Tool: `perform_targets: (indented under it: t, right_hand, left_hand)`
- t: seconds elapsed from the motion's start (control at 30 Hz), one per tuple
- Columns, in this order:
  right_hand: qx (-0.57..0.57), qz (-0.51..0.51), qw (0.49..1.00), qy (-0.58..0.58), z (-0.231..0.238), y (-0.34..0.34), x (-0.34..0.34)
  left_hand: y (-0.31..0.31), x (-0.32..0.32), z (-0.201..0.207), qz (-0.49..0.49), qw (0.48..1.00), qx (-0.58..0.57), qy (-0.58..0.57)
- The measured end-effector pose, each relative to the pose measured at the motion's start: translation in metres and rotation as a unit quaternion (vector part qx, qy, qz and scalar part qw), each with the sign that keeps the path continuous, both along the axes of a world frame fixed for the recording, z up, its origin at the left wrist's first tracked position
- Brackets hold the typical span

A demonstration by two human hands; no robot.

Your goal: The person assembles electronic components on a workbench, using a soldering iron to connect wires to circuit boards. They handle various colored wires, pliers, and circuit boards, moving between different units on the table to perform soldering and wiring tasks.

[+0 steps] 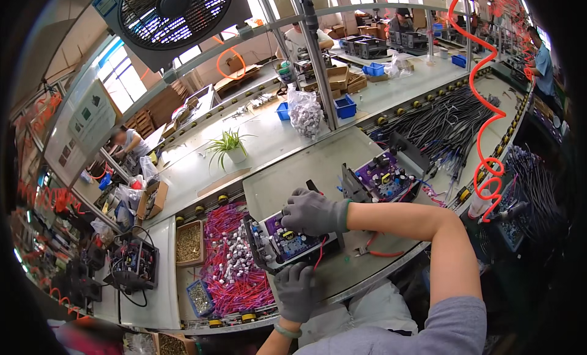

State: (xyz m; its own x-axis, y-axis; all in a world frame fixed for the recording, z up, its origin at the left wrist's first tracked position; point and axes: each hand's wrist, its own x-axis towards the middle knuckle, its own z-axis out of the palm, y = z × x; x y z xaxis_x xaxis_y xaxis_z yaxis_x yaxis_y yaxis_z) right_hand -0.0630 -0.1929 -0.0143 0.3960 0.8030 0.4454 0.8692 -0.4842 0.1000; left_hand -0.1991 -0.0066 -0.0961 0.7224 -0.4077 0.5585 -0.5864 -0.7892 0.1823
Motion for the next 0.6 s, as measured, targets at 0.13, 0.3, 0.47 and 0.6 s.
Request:
perform_targets:
  t: [0.13, 0.3, 0.47, 0.6]
  right_hand:
    - [-0.069, 0.044, 0.986, 0.144, 0.012, 0.004, -0.058]
    - [-0.121, -0.030, 0.986, 0.111, -0.020, -0.017, -0.085]
    - [0.170, -0.080, 0.979, 0.081, -0.016, -0.026, -0.077]
    - [0.248, -0.073, 0.960, 0.107, -0.021, -0.021, -0.069]
  left_hand:
    - [0.014, 0.000, 0.012, -0.015, 1.000, 0.009, 0.018]
    - [0.001, 0.009, 0.048, -0.107, 0.993, -0.057, 0.016]
    - [-0.021, 0.042, 0.032, -0.119, 0.876, -0.407, 0.228]
    - [-0.022, 0.055, 0.033, -0.175, 0.545, -0.553, 0.606]
